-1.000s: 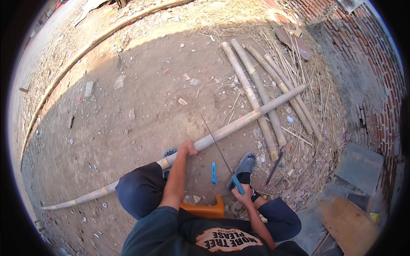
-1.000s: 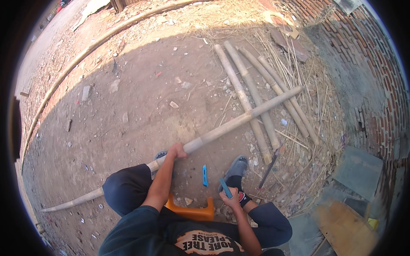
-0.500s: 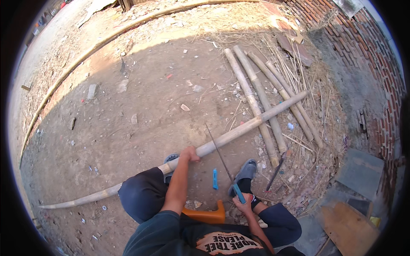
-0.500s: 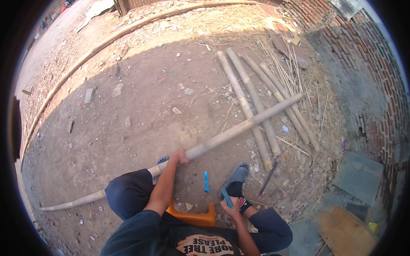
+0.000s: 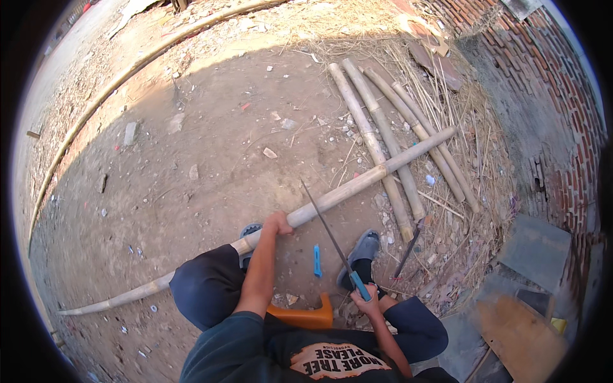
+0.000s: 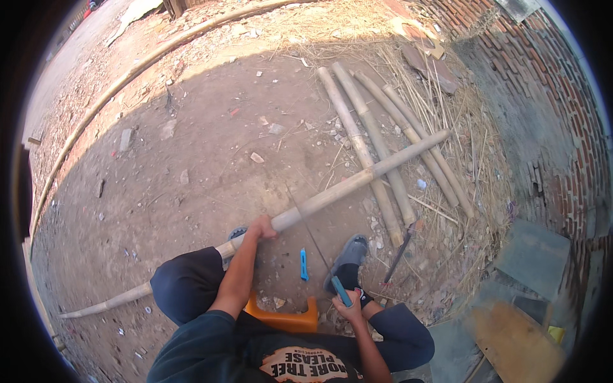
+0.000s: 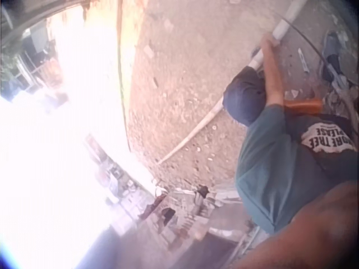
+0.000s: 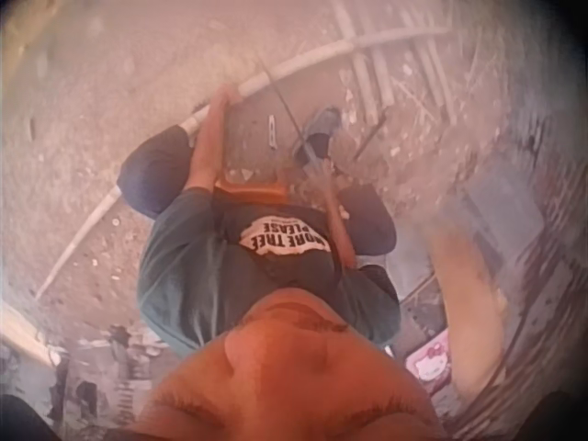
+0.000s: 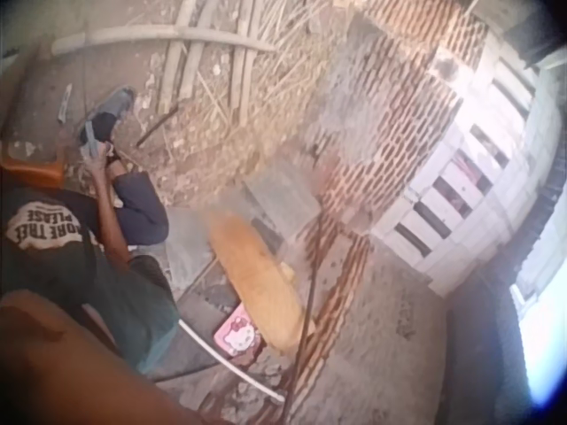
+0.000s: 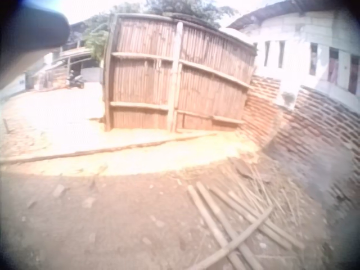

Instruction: The person sits on a small stool and uses a hand saw to cut a long bamboo pole resting on the ground. They hold the pole steady with their left hand while sawing with their right hand, working through the material in a repetitive back-and-forth motion.

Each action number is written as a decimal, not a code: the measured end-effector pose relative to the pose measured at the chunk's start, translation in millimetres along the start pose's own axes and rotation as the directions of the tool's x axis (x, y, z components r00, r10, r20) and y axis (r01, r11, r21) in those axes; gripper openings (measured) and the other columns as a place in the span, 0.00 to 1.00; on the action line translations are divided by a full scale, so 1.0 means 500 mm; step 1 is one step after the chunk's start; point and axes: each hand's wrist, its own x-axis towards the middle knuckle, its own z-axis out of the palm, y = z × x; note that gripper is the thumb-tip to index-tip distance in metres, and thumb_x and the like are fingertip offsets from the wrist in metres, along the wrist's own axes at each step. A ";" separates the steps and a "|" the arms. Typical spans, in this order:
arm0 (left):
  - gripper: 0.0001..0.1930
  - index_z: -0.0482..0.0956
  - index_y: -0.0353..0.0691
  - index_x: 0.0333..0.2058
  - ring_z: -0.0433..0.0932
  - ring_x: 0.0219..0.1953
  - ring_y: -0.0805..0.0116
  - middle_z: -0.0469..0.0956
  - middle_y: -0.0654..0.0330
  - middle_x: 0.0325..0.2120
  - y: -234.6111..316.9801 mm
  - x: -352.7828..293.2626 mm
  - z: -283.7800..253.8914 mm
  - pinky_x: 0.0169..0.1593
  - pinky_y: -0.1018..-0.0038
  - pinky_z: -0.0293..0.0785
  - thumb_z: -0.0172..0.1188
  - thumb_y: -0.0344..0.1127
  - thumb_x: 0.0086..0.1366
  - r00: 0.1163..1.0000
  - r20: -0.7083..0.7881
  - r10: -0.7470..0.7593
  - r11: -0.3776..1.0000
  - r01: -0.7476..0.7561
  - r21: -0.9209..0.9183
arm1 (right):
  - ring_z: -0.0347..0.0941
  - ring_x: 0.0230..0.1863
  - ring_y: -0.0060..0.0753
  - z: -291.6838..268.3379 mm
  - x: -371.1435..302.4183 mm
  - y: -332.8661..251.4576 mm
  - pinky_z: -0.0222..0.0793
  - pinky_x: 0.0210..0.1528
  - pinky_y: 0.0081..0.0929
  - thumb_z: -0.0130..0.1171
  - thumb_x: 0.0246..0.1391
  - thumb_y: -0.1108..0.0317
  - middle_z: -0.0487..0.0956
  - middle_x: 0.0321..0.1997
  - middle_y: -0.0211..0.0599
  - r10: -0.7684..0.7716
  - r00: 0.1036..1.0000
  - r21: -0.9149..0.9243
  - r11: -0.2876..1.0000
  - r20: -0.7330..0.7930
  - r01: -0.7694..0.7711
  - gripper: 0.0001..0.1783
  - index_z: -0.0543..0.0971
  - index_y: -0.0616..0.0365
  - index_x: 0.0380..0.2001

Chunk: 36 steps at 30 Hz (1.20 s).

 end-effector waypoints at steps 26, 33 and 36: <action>0.29 0.89 0.43 0.44 0.85 0.48 0.52 0.86 0.46 0.43 -0.005 0.004 0.006 0.53 0.61 0.81 0.72 0.46 0.39 1.000 0.007 -0.016 0.999 0.016 0.037 | 0.62 0.16 0.18 -0.011 -0.049 0.021 0.61 0.21 0.29 0.66 0.45 0.72 0.67 0.12 0.30 -0.032 0.999 0.002 0.999 -0.004 0.032 0.16 0.68 0.59 0.14; 0.28 0.88 0.39 0.44 0.85 0.49 0.51 0.86 0.45 0.44 0.029 -0.011 0.001 0.55 0.61 0.81 0.71 0.46 0.42 0.997 -0.070 -0.044 0.996 0.049 0.072 | 0.60 0.16 0.17 0.062 0.116 -0.016 0.56 0.21 0.26 0.67 0.46 0.71 0.66 0.12 0.26 -0.041 0.996 0.014 0.999 -0.084 0.042 0.18 0.67 0.58 0.13; 0.28 0.88 0.39 0.44 0.84 0.50 0.51 0.85 0.45 0.45 0.019 0.004 0.003 0.55 0.60 0.81 0.71 0.47 0.42 0.999 -0.037 -0.014 0.982 0.021 0.186 | 0.60 0.16 0.18 0.090 0.162 -0.023 0.56 0.21 0.27 0.66 0.45 0.70 0.65 0.12 0.26 -0.128 0.990 0.019 0.991 -0.050 0.129 0.17 0.68 0.59 0.13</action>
